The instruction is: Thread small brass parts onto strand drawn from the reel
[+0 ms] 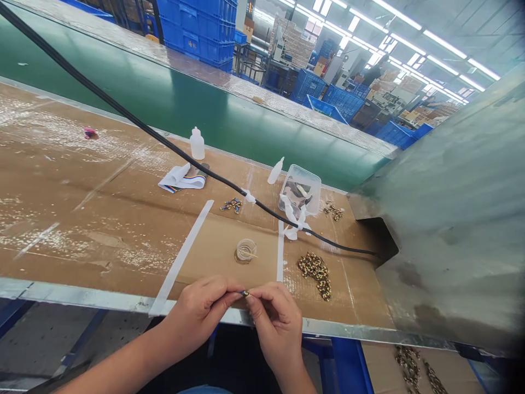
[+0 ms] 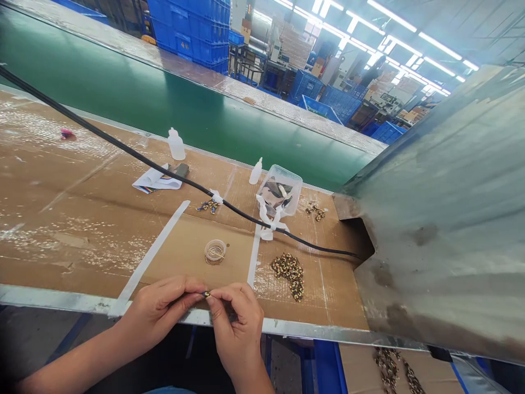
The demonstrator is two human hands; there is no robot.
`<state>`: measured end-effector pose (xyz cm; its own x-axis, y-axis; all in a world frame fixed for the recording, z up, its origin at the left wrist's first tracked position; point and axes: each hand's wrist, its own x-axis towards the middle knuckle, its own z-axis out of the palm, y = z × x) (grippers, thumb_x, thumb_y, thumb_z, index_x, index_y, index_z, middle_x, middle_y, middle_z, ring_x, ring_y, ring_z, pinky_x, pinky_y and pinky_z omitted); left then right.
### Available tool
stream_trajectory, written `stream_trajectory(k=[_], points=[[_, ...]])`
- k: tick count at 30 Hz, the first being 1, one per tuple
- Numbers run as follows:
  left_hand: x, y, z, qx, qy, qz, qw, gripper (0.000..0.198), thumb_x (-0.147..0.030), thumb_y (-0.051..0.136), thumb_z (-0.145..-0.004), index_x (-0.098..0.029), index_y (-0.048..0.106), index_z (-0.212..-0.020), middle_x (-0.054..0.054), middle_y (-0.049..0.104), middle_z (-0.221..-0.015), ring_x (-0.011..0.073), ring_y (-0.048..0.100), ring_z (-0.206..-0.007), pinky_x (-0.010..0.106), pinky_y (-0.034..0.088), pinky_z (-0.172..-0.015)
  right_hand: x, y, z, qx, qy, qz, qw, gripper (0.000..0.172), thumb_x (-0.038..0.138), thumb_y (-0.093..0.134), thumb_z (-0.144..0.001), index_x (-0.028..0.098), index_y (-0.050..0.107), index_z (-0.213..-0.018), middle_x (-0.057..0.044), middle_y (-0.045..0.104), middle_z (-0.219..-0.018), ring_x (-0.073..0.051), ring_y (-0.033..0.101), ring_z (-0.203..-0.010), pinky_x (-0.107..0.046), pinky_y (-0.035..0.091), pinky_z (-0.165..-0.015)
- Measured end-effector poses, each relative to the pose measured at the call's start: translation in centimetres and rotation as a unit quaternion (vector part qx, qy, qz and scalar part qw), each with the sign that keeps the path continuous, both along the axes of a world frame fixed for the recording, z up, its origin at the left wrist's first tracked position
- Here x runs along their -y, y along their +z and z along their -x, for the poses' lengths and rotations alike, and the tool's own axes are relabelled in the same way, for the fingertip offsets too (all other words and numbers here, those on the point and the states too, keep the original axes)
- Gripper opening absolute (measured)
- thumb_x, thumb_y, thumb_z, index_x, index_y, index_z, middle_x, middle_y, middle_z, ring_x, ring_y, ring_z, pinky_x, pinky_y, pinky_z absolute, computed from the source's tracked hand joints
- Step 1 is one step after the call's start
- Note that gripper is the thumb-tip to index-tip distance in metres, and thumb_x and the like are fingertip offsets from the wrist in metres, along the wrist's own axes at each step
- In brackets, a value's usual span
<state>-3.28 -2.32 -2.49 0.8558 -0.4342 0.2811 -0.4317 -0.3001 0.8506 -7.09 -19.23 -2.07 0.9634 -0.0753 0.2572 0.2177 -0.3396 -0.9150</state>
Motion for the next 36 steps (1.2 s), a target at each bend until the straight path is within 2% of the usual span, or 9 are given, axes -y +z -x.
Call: stream_trajectory(k=[7, 14, 18, 20, 23, 26, 28, 31, 36], points=[[-0.2, -0.4, -0.1, -0.006, -0.024, -0.016, 1.0, 0.017, -0.016, 0.047, -0.092, -0.021, 0.062, -0.096, -0.001, 0.067, -0.083, 0.0111, 0.062, -0.077, 0.019, 0.045, -0.07, 0.4, 0.2, -0.4, -0.05, 0.021, -0.023, 0.998, 0.01, 0.021, 0.062, -0.085, 0.02, 0.069, -0.077, -0.001, 0.059, -0.07, -0.015, 0.055, -0.067, -0.024, 0.042, -0.059], [-0.1, -0.1, -0.3, -0.043, -0.031, -0.024, 0.998, 0.017, -0.019, 0.046, -0.092, -0.021, 0.063, -0.095, 0.0, 0.067, -0.083, 0.0127, 0.062, -0.078, 0.021, 0.045, -0.071, 0.3, 0.4, -0.5, -0.069, 0.021, -0.035, 0.997, 0.012, 0.023, 0.063, -0.084, 0.019, 0.068, -0.074, -0.001, 0.059, -0.067, -0.015, 0.054, -0.065, -0.024, 0.041, -0.058], [-0.1, 0.8, -0.6, -0.124, -0.028, 0.002, 0.992, 0.015, -0.027, 0.049, -0.091, -0.02, 0.063, -0.09, 0.0, 0.064, -0.074, 0.0132, 0.059, -0.07, 0.022, 0.043, -0.065, 0.3, 0.2, -0.4, -0.097, 0.033, -0.107, 0.989, 0.011, 0.029, 0.062, -0.086, 0.02, 0.069, -0.083, -0.002, 0.058, -0.076, -0.013, 0.057, -0.064, -0.023, 0.045, -0.058], [0.0, 1.4, -0.8, -0.233, -0.041, 0.054, 0.97, 0.017, -0.033, 0.05, -0.09, -0.019, 0.061, -0.088, -0.001, 0.06, -0.069, 0.0121, 0.056, -0.064, 0.021, 0.042, -0.058, 0.5, 0.0, -0.5, -0.113, 0.029, -0.152, 0.981, 0.014, 0.031, 0.06, -0.088, 0.02, 0.068, -0.089, -0.002, 0.058, -0.08, -0.011, 0.058, -0.061, -0.023, 0.047, -0.056], [0.1, 2.2, -1.0, -0.406, -0.056, 0.144, 0.901, 0.024, -0.04, 0.052, -0.089, -0.017, 0.056, -0.082, -0.003, 0.054, -0.063, 0.0085, 0.05, -0.054, 0.017, 0.037, -0.049, 0.6, -0.3, -0.5, -0.124, 0.002, -0.183, 0.975, 0.016, 0.033, 0.058, -0.09, 0.019, 0.066, -0.09, 0.0, 0.057, -0.075, -0.009, 0.059, -0.056, -0.021, 0.048, -0.056], [0.3, 2.5, -0.9, -0.489, -0.052, 0.204, 0.847, 0.03, -0.042, 0.051, -0.089, -0.015, 0.056, -0.079, -0.003, 0.051, -0.06, 0.0061, 0.044, -0.05, 0.016, 0.033, -0.046, 0.7, -0.2, -0.6, -0.119, 0.0, -0.174, 0.978, 0.016, 0.032, 0.058, -0.089, 0.019, 0.066, -0.089, 0.0, 0.058, -0.077, -0.009, 0.059, -0.057, -0.02, 0.048, -0.056], [0.4, 2.5, -0.8, -0.517, -0.044, 0.242, 0.82, 0.031, -0.043, 0.051, -0.09, -0.014, 0.058, -0.083, -0.003, 0.051, -0.062, 0.0056, 0.044, -0.05, 0.016, 0.032, -0.046, 0.6, -0.2, -0.6, -0.115, 0.004, -0.163, 0.98, 0.016, 0.032, 0.058, -0.089, 0.019, 0.066, -0.088, -0.001, 0.058, -0.079, -0.009, 0.06, -0.058, -0.02, 0.049, -0.055], [0.4, 2.3, -0.7, -0.533, -0.032, 0.278, 0.799, 0.031, -0.043, 0.053, -0.089, -0.013, 0.06, -0.087, -0.002, 0.051, -0.062, 0.0055, 0.043, -0.05, 0.016, 0.032, -0.046, 0.5, -0.1, -0.6, -0.115, 0.005, -0.155, 0.981, 0.016, 0.032, 0.059, -0.089, 0.019, 0.067, -0.088, -0.001, 0.057, -0.079, -0.009, 0.06, -0.058, -0.02, 0.049, -0.054], [0.5, 2.3, -0.8, -0.537, -0.028, 0.28, 0.795, 0.031, -0.043, 0.056, -0.087, -0.012, 0.061, -0.085, -0.002, 0.052, -0.062, 0.0061, 0.045, -0.05, 0.016, 0.034, -0.046, 0.4, -0.2, -0.6, -0.118, 0.008, -0.148, 0.982, 0.016, 0.032, 0.058, -0.089, 0.019, 0.067, -0.088, -0.002, 0.057, -0.08, -0.01, 0.061, -0.059, -0.02, 0.051, -0.054]])
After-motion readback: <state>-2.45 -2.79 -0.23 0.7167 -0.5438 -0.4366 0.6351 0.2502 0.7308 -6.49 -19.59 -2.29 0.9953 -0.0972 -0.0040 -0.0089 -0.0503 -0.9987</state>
